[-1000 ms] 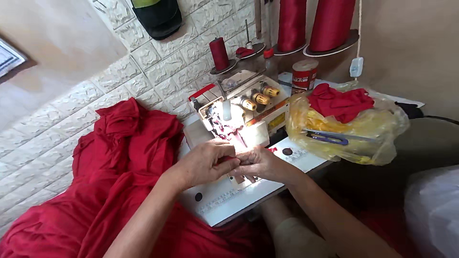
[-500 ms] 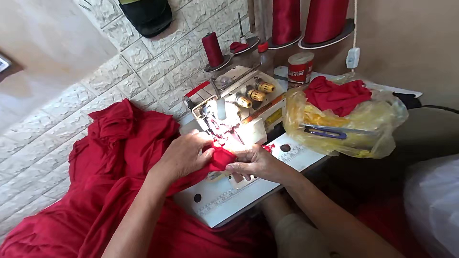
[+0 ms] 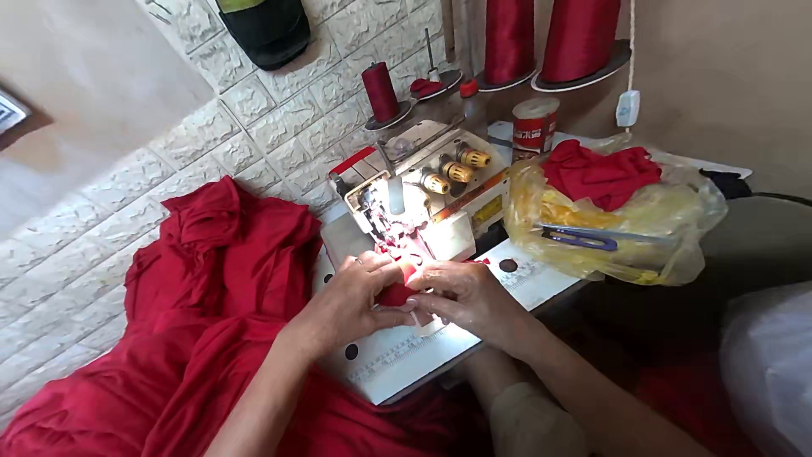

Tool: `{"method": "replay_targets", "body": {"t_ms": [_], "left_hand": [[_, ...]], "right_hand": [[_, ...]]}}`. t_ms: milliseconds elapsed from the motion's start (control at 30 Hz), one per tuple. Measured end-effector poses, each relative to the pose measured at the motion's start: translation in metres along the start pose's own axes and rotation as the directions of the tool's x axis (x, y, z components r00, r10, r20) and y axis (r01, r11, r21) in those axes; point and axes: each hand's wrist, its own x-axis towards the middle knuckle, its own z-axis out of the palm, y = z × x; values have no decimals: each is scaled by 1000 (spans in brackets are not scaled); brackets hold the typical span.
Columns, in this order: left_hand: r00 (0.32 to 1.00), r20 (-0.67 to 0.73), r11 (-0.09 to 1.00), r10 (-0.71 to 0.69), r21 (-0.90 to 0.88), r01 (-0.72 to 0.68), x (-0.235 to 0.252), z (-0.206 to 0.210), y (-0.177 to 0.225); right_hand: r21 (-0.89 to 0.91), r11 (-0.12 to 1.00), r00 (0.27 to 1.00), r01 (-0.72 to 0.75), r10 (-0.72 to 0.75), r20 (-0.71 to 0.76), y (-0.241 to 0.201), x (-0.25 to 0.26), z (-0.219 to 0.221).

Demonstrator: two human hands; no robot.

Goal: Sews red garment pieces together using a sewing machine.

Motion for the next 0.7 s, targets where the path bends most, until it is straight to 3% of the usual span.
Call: {"method": "replay_targets", "body": {"t_ms": [67, 200, 333, 533, 700], "left_hand": [[998, -53, 994, -18, 104, 24, -2, 16, -2], [974, -225, 953, -31, 287, 97, -9, 37, 1], [955, -288, 968, -70, 213, 135, -13, 44, 8], [898, -411, 943, -154, 212, 258, -7, 56, 11], [859, -464, 915, -219, 208, 345, -2, 60, 15]], "right_hand": [[-89, 996, 999, -13, 9, -53, -6, -6, 2], [4, 998, 994, -57, 57, -98, 4, -12, 9], [-40, 999, 987, -22, 15, -162, 13, -9, 14], [-475, 880, 939, 2, -165, -303, 20, -2, 24], [-552, 834, 963, -12, -139, -231, 14, 3, 23]]}}
